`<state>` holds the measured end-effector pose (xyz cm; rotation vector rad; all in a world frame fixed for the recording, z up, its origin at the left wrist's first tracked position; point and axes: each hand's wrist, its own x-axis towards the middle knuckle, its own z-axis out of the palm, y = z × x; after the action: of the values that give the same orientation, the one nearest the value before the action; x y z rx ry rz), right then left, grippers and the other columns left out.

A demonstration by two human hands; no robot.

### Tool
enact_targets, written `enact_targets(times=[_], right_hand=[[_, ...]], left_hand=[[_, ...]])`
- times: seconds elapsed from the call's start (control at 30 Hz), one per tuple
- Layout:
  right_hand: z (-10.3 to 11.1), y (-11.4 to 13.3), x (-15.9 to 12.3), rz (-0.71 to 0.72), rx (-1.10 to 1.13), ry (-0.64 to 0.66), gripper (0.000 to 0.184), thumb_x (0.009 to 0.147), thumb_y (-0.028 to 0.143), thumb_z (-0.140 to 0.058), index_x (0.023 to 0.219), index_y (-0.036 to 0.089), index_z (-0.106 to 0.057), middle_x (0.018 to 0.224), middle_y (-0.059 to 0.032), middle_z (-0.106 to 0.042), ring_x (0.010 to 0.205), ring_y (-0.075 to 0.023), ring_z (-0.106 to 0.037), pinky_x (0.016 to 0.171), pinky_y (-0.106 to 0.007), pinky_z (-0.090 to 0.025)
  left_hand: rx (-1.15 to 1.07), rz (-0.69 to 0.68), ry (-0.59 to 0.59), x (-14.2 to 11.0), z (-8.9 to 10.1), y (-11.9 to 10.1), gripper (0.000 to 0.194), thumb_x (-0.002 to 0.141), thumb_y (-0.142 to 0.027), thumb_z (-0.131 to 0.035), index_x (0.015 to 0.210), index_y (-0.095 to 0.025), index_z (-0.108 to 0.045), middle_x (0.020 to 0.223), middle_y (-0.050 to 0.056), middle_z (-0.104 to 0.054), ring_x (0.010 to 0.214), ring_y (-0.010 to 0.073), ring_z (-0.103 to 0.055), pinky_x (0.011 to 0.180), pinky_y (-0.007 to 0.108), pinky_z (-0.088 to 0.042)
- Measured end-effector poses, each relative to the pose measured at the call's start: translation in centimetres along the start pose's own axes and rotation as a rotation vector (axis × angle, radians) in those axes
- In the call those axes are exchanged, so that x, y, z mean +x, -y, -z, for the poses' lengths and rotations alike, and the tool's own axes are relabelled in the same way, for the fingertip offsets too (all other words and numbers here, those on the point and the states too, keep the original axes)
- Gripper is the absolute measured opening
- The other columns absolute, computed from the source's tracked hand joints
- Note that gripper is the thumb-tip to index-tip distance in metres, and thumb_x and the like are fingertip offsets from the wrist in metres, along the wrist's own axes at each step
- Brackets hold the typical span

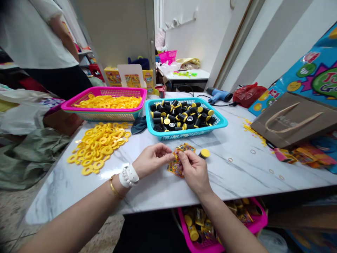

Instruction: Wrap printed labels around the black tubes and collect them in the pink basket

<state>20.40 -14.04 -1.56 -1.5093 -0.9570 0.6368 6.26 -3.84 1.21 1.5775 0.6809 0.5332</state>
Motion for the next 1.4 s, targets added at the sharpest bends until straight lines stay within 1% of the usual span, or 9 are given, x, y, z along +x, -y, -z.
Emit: enact_targets(times=[0.1, 0.2, 0.37, 0.47, 0.57, 0.67, 0.93, 1.23, 1.4], right_hand=[[-0.1, 0.2, 0.0, 0.088, -0.024, -0.076, 0.040, 0.088, 0.052, -0.063, 0.065, 0.020, -0.061, 0.056, 0.0019, -0.051, 0.051, -0.0123, -0.044, 0.050, -0.026, -0.040], [0.0, 0.3, -0.2, 0.148, -0.081, -0.057, 0.040, 0.088, 0.049, -0.064, 0.061, 0.020, -0.061, 0.059, 0.0004, -0.053, 0.059, -0.0143, -0.048, 0.057, -0.027, -0.043], [1.4, 1.2, -0.2, 0.068, -0.084, 0.090, 0.029, 0.084, 0.047, -0.068, 0.087, 0.019, -0.076, 0.085, -0.0057, -0.072, 0.076, -0.0190, -0.063, 0.068, -0.029, -0.051], [2.1, 1.8, 0.3, 0.008, -0.152, 0.218, 0.029, 0.080, 0.046, -0.071, 0.075, 0.017, -0.074, 0.072, -0.0039, -0.069, 0.065, -0.0165, -0.059, 0.061, -0.027, -0.048], [2.1, 1.7, 0.5, -0.002, -0.163, 0.204, 0.035, 0.080, 0.047, -0.071, 0.064, 0.016, -0.068, 0.062, -0.0016, -0.063, 0.058, -0.0139, -0.053, 0.057, -0.026, -0.044], [1.6, 1.2, 0.3, 0.018, -0.140, 0.003, 0.040, 0.083, 0.051, -0.067, 0.063, 0.017, -0.065, 0.057, 0.0004, -0.058, 0.055, -0.0126, -0.048, 0.053, -0.025, -0.040], [0.8, 0.8, -0.1, 0.082, -0.159, -0.244, 0.039, 0.086, 0.052, -0.064, 0.066, 0.018, -0.068, 0.060, -0.0004, -0.060, 0.057, -0.0150, -0.052, 0.055, -0.026, -0.043], [0.0, 0.1, -0.8, 0.358, -0.261, -0.159, 0.017, 0.090, 0.035, -0.065, 0.080, 0.021, -0.069, 0.081, -0.0041, -0.066, 0.076, -0.0194, -0.060, 0.069, -0.031, -0.048], [-0.7, -0.3, -1.2, 0.326, -0.331, -0.107, 0.022, 0.092, 0.035, -0.063, 0.077, 0.021, -0.068, 0.071, -0.0022, -0.065, 0.063, -0.0161, -0.056, 0.060, -0.030, -0.045]], left_hand=[[-0.193, 0.146, 0.173, 0.2, -0.4, 0.8, 0.051, 0.061, -0.054, -0.084, 0.083, -0.014, -0.061, 0.066, -0.001, -0.059, 0.056, 0.0085, -0.050, 0.051, 0.021, -0.039], [-0.277, 0.159, 0.174, 0.5, -0.1, 1.4, 0.046, 0.063, -0.050, -0.083, 0.076, -0.014, -0.059, 0.060, -0.003, -0.057, 0.051, 0.0068, -0.047, 0.050, 0.020, -0.038], [0.041, 0.056, 0.241, 0.9, 1.0, 1.4, 0.020, 0.070, -0.028, -0.077, 0.068, -0.013, -0.064, 0.059, -0.003, -0.058, 0.055, 0.0081, -0.047, 0.052, 0.019, -0.037], [0.157, -0.011, 0.294, 0.6, 1.0, 1.1, 0.010, 0.072, -0.023, -0.074, 0.072, -0.014, -0.068, 0.064, -0.001, -0.061, 0.060, 0.0100, -0.051, 0.055, 0.019, -0.041], [0.155, -0.048, 0.147, 0.1, 0.4, 0.5, 0.013, 0.072, -0.023, -0.075, 0.078, -0.015, -0.067, 0.065, -0.001, -0.062, 0.060, 0.0100, -0.053, 0.054, 0.018, -0.041], [0.069, 0.013, -0.010, -0.4, -0.2, -0.3, 0.023, 0.080, -0.036, -0.071, 0.073, -0.016, -0.061, 0.059, -0.002, -0.059, 0.050, 0.0088, -0.053, 0.047, 0.018, -0.040], [-0.149, 0.152, 0.006, -1.2, -1.5, -0.3, 0.035, 0.084, -0.045, -0.066, 0.071, -0.013, -0.069, 0.051, -0.001, -0.055, 0.039, 0.0064, -0.044, 0.038, 0.018, -0.033], [-0.290, 0.142, -0.110, -0.9, -1.1, -0.3, 0.029, 0.068, -0.036, -0.082, 0.081, -0.011, -0.077, 0.062, 0.001, -0.063, 0.050, 0.0062, -0.045, 0.047, 0.020, -0.035], [-0.165, 0.015, -0.232, -0.7, -0.8, -0.1, 0.025, 0.063, -0.034, -0.085, 0.071, -0.013, -0.075, 0.071, 0.005, -0.070, 0.065, 0.0124, -0.059, 0.062, 0.024, -0.048]])
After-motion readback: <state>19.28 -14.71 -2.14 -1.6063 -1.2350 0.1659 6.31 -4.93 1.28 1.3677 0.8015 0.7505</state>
